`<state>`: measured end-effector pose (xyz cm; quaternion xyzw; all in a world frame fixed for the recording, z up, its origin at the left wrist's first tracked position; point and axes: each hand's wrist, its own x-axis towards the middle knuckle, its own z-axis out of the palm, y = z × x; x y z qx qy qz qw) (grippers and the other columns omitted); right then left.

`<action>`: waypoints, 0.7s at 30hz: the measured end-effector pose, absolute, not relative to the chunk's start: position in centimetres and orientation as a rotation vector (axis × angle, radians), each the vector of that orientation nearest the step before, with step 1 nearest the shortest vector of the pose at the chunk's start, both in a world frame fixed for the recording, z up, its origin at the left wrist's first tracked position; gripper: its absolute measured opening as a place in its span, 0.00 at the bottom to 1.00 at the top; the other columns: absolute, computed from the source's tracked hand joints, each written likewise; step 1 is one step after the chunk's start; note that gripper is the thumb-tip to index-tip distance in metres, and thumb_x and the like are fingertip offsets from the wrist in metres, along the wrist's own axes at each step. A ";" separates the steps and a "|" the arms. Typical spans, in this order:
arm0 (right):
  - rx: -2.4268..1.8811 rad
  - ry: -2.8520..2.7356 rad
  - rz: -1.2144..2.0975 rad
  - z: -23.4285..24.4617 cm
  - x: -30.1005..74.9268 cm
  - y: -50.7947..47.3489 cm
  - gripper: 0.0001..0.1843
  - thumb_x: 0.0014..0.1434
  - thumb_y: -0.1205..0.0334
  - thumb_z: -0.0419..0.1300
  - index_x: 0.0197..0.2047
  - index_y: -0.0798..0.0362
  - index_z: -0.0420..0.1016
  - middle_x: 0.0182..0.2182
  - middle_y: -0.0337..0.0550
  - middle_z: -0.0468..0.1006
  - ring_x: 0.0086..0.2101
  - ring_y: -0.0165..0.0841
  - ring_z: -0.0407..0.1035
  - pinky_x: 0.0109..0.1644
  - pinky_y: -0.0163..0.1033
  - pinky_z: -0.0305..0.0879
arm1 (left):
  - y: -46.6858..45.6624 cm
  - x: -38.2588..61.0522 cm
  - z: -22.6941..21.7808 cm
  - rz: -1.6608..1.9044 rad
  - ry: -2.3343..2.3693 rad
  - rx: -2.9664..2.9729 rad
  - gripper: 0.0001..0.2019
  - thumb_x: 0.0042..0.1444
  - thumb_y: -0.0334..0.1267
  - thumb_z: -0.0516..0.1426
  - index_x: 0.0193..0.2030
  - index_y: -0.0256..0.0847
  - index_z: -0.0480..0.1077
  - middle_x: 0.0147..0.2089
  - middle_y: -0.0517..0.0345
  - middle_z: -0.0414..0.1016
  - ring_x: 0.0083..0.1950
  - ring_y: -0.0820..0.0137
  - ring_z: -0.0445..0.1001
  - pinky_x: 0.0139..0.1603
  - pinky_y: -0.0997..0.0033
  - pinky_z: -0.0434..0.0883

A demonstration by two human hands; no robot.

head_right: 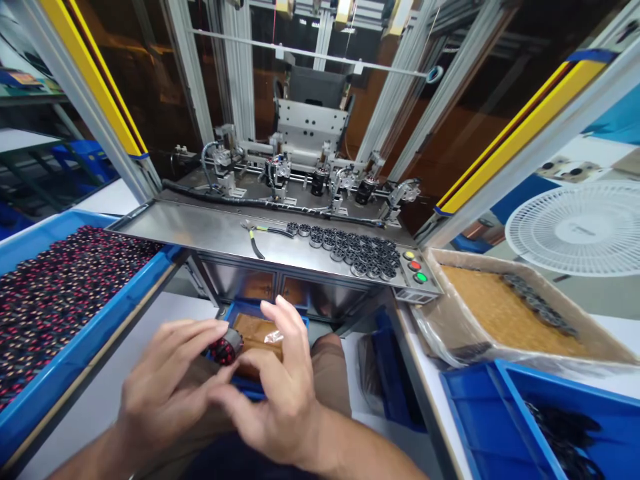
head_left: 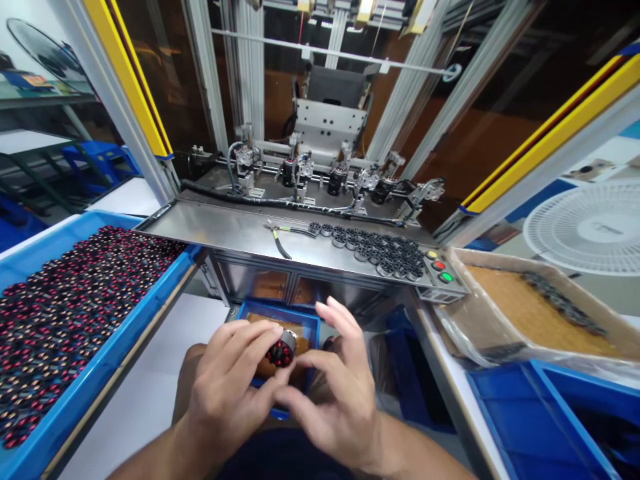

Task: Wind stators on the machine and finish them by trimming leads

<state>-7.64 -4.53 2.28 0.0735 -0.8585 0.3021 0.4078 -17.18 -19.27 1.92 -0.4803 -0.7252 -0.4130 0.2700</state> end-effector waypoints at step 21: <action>0.240 -2.382 0.779 3.4 -8.3 -4.8 0.06 0.58 0.74 0.59 0.38 0.56 0.72 0.55 0.61 0.71 0.60 0.46 0.63 0.63 0.58 0.63 | -20.8 -17.4 1.6 -0.891 -2.018 -1.287 0.15 0.52 0.29 0.64 0.47 0.36 0.69 0.39 0.48 0.80 0.40 0.61 0.74 0.44 0.62 0.70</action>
